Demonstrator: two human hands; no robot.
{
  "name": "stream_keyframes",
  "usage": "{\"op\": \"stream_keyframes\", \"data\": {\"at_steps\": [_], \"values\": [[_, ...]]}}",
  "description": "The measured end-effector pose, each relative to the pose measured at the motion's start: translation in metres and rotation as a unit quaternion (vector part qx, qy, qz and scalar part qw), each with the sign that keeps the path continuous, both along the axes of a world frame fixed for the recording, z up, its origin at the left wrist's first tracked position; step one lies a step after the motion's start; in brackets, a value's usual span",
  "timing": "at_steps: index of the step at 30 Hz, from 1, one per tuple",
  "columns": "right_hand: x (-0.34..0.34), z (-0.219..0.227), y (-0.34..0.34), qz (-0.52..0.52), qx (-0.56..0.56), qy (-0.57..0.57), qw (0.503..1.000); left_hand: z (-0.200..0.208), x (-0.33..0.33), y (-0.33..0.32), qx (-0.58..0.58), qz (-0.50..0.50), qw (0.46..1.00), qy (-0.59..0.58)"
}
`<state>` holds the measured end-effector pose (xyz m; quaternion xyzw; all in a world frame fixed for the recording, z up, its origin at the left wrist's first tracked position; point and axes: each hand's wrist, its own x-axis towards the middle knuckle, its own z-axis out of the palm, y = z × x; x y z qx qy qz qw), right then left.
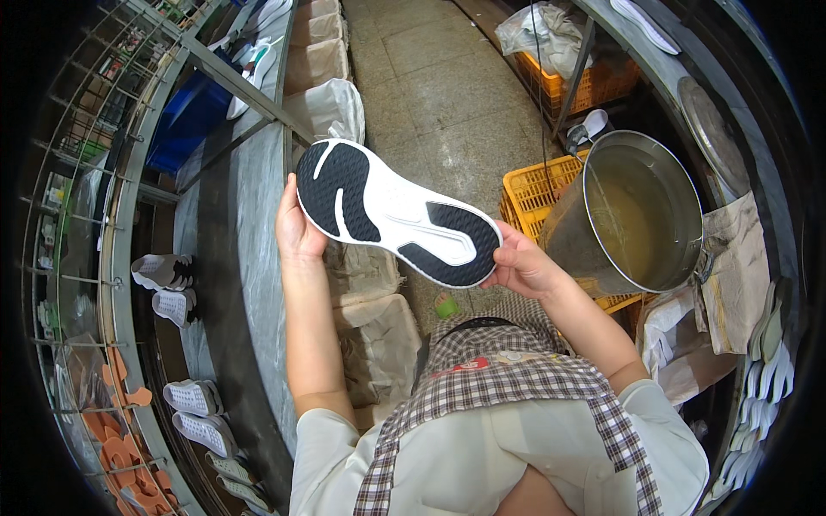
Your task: The person repeatedly picks up white slipper uppers from a metal table, turns them over to view the sole and upper, and places them into a large white sack. The person also moves a yellow basket and a metal bucket during the process.
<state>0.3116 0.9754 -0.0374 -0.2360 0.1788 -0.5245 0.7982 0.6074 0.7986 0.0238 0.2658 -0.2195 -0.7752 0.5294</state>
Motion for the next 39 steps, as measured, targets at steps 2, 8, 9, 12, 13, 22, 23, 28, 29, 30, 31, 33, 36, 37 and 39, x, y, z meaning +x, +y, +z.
{"op": "stream_keyframes", "data": {"at_steps": [2,8,9,12,13,22,23,28,29,30,31,33,36,37,39], "values": [[0.006,0.007,0.000,0.002,-0.002,0.002,1.000,-0.003,0.003,-0.001,-0.038,-0.058,0.997,0.037],[0.016,0.015,0.002,0.007,0.011,-0.035,0.999,0.000,0.001,0.004,-0.040,-0.040,0.998,0.022],[0.018,0.015,0.003,0.006,0.017,-0.049,0.999,-0.001,-0.001,0.006,-0.039,-0.024,0.999,0.017],[0.025,0.016,0.001,0.014,0.016,-0.079,0.997,-0.006,-0.007,0.013,-0.044,0.041,0.998,0.001],[0.026,0.016,0.001,0.025,0.014,-0.085,0.996,-0.010,-0.011,0.016,-0.057,0.055,0.997,0.012],[0.050,0.009,0.011,0.093,0.148,-0.351,0.920,-0.048,-0.083,0.084,-0.074,-0.103,0.980,0.154],[0.053,0.009,0.011,0.098,0.174,-0.361,0.911,-0.048,-0.089,0.088,-0.066,-0.072,0.985,0.140],[0.048,0.012,0.000,0.059,0.149,-0.003,0.987,-0.032,-0.085,0.090,-0.077,0.085,0.992,-0.052],[0.048,0.013,-0.002,0.004,0.133,0.133,0.982,-0.029,-0.084,0.092,-0.106,0.110,0.981,-0.118],[0.046,0.016,-0.003,-0.040,0.132,0.111,0.984,-0.027,-0.084,0.094,-0.089,0.120,0.978,-0.148],[0.046,0.017,-0.004,-0.053,0.090,0.177,0.979,-0.025,-0.084,0.096,-0.073,0.125,0.979,-0.144],[0.051,0.021,-0.008,-0.071,0.016,0.293,0.953,-0.022,-0.083,0.102,-0.045,0.136,0.980,-0.136],[0.056,0.024,-0.019,-0.077,0.005,0.274,0.959,-0.015,-0.075,0.108,-0.043,0.099,0.988,-0.110],[0.056,0.025,-0.022,-0.070,0.050,0.218,0.972,-0.013,-0.070,0.110,-0.032,0.084,0.992,-0.088],[0.054,0.021,-0.028,-0.045,0.132,0.118,0.983,-0.008,-0.053,0.112,-0.062,0.043,0.991,-0.110]]}}
